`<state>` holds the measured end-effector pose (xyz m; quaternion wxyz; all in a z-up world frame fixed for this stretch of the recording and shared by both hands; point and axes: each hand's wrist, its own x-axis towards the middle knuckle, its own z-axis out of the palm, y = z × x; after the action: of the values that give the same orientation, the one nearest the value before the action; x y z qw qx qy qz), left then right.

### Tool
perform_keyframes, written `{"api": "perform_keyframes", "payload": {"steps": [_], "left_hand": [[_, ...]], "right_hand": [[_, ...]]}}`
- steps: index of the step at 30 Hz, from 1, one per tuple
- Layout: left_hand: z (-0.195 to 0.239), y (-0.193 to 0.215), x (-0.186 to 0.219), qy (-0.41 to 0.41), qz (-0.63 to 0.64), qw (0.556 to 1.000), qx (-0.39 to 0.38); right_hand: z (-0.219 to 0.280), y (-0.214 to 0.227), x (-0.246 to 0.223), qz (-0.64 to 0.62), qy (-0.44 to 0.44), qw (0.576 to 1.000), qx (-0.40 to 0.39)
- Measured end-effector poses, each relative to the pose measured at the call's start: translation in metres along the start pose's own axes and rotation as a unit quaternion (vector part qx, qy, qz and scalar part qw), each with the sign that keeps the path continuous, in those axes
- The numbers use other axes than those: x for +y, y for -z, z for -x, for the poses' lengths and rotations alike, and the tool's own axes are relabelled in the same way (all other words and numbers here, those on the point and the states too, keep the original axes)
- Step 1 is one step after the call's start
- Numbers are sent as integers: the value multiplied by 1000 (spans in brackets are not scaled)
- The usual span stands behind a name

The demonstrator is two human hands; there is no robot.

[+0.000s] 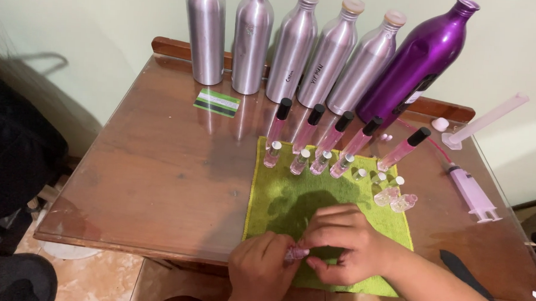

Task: Organizing and inspecting small perfume vials on a desk in a perfume store.

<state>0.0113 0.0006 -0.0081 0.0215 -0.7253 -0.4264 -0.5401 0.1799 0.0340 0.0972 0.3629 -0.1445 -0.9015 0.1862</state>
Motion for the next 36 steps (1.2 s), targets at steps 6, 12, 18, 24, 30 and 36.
{"api": "perform_keyframes", "payload": {"steps": [6, 12, 18, 24, 30, 36], "left_hand": [[1, -1, 0, 5, 5, 1000, -13], [-12, 8, 6, 2, -35, 999, -40], [-14, 19, 5, 4, 33, 987, -155], [-7, 13, 0, 21, 47, 984, -173], [4, 8, -5, 28, 22, 977, -211], [14, -4, -3, 47, -13, 983, -177]], "right_hand": [[-1, -2, 0, 10, 13, 1000, 0], [11, -5, 6, 60, -72, 996, 0], [17, -4, 10, 117, -82, 989, 43], [26, -10, 19, 192, -30, 980, 53], [19, -11, 12, 193, 0, 979, 65], [33, -13, 31, 207, 5, 975, 84]]}}
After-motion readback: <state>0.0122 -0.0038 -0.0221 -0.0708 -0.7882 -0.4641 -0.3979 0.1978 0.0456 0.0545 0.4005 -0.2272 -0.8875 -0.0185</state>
